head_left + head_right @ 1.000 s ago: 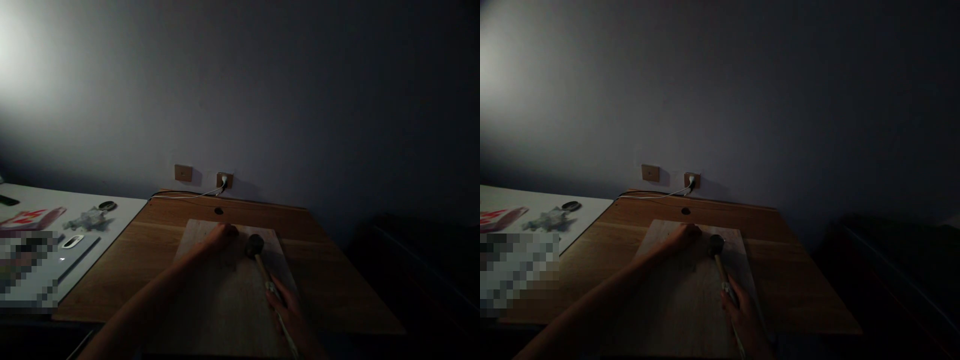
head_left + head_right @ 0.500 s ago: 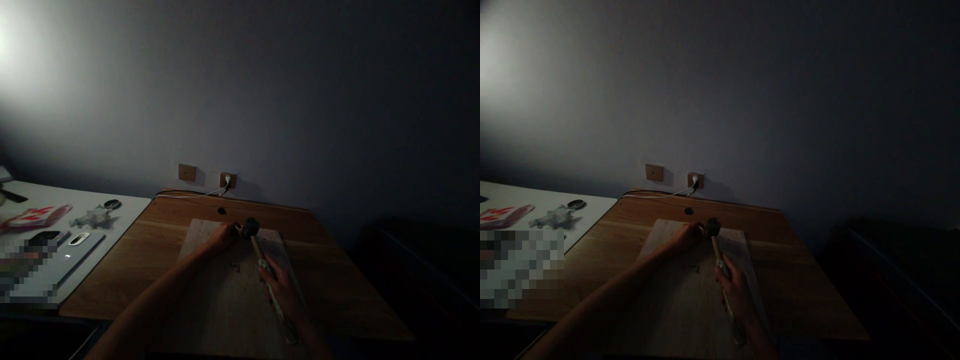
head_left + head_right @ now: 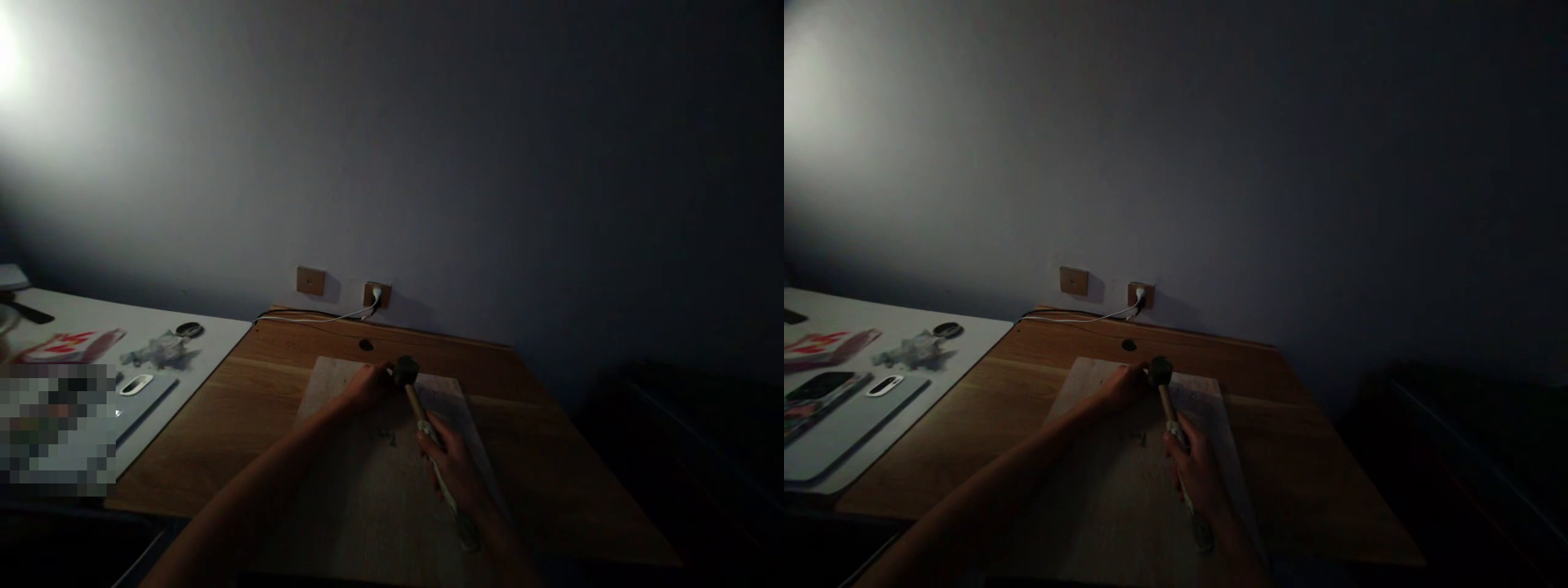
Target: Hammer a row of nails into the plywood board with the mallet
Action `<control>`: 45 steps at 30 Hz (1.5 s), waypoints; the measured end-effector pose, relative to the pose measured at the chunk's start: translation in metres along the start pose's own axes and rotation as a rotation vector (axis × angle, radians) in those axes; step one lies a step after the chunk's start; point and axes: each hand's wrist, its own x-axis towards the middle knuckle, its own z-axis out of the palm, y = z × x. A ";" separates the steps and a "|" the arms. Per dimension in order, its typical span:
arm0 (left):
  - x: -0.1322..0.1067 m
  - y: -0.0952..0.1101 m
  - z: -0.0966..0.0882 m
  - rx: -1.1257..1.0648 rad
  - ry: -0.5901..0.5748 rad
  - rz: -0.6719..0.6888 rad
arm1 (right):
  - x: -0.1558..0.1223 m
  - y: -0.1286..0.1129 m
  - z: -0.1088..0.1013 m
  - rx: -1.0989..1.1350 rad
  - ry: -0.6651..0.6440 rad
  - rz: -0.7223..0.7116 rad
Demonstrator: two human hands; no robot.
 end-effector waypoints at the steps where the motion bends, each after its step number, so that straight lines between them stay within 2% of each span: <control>1: 0.000 0.002 -0.002 -0.004 -0.011 0.001 | 0.000 0.000 0.000 -0.001 0.001 -0.007; 4: -0.002 0.011 -0.014 0.006 -0.061 0.010 | -0.004 0.000 -0.003 0.008 0.001 0.001; 7: -0.013 0.022 -0.034 0.094 -0.145 0.069 | -0.015 0.008 -0.011 0.020 -0.017 0.028; 11: -0.033 0.043 -0.054 0.170 -0.445 0.176 | -0.034 0.027 -0.023 0.012 0.005 0.099; 14: -0.043 0.060 -0.056 0.261 -0.565 0.218 | -0.043 0.038 -0.027 0.004 0.000 0.131; 18: -0.046 0.072 -0.047 0.392 -0.616 0.256 | -0.044 0.040 -0.025 -0.003 -0.009 0.129; 24: -0.046 0.067 -0.034 0.484 -0.591 0.269 | -0.044 0.039 -0.024 -0.013 0.003 0.132; 30: -0.043 0.067 -0.042 0.288 -0.579 0.192 | -0.044 0.043 -0.023 0.025 0.019 0.162; 32: -0.038 0.059 -0.047 0.207 -0.508 0.140 | -0.044 0.043 -0.022 0.037 0.029 0.145; 36: -0.025 0.033 -0.051 0.195 -0.216 0.009 | -0.045 0.040 -0.020 0.039 0.045 0.142; 38: -0.019 0.023 -0.048 0.230 -0.117 -0.067 | -0.045 0.038 -0.020 0.038 0.037 0.150; 41: -0.015 0.015 -0.041 0.283 -0.069 -0.163 | -0.045 0.035 -0.021 0.037 0.025 0.155; 45: -0.016 0.012 -0.034 0.284 -0.065 -0.149 | -0.047 0.034 -0.022 0.042 0.030 0.173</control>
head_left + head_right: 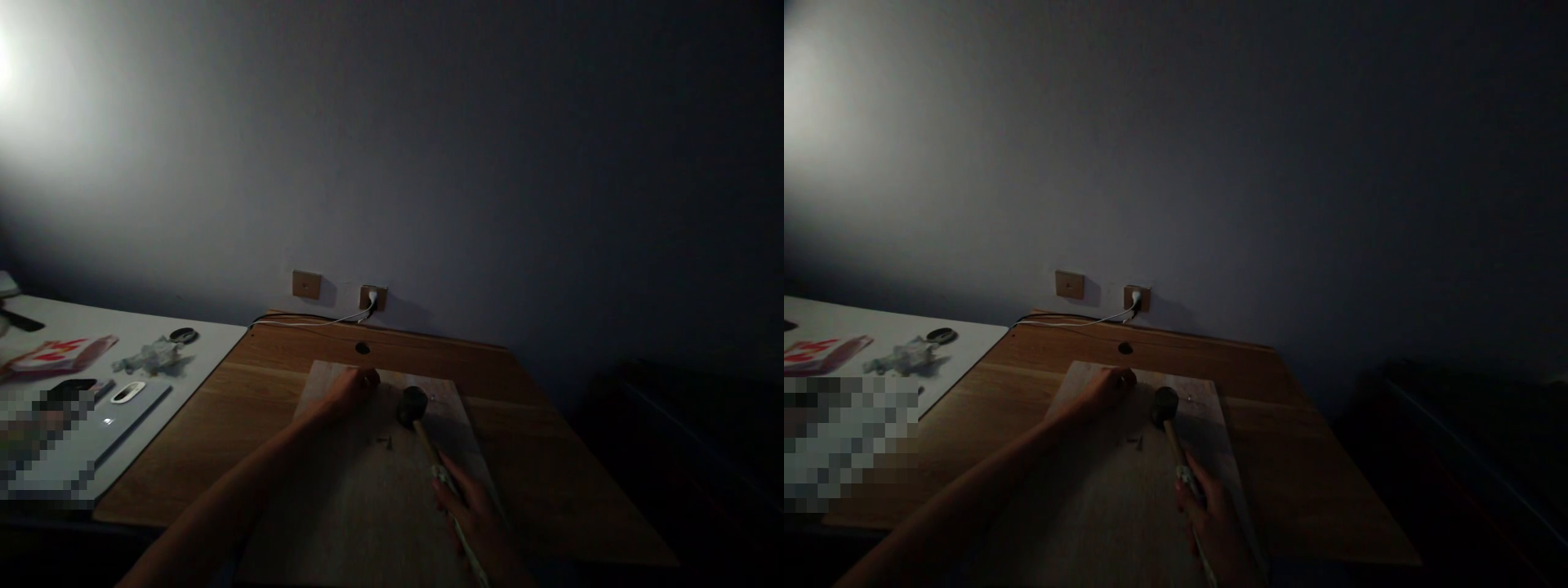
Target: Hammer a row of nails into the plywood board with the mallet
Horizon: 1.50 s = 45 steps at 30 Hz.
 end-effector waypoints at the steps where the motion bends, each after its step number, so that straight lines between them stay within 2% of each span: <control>1: -0.001 0.000 0.001 -0.002 0.002 0.008 | 0.000 0.001 0.000 0.000 -0.001 0.005; 7: -0.003 -0.003 0.003 0.005 -0.013 0.030 | 0.000 -0.002 0.002 -0.027 -0.027 -0.029; 17: -0.003 -0.008 0.005 -0.060 0.006 0.095 | 0.029 -0.044 0.021 -0.011 -0.058 -0.156; 23: -0.002 -0.011 0.007 -0.143 0.013 0.083 | 0.035 -0.059 0.034 -0.023 -0.090 -0.181; 31: -0.002 -0.017 0.010 -0.148 0.024 0.071 | 0.038 -0.059 0.046 -0.047 -0.112 -0.166; 37: 0.000 -0.022 0.015 -0.107 0.039 0.045 | 0.037 -0.056 0.047 -0.067 -0.103 -0.182; 42: 0.002 -0.026 0.020 -0.064 0.062 0.089 | 0.035 -0.054 0.048 -0.098 -0.075 -0.179; 45: 0.002 -0.022 0.015 -0.064 0.041 0.071 | 0.034 -0.054 0.045 -0.100 -0.110 -0.193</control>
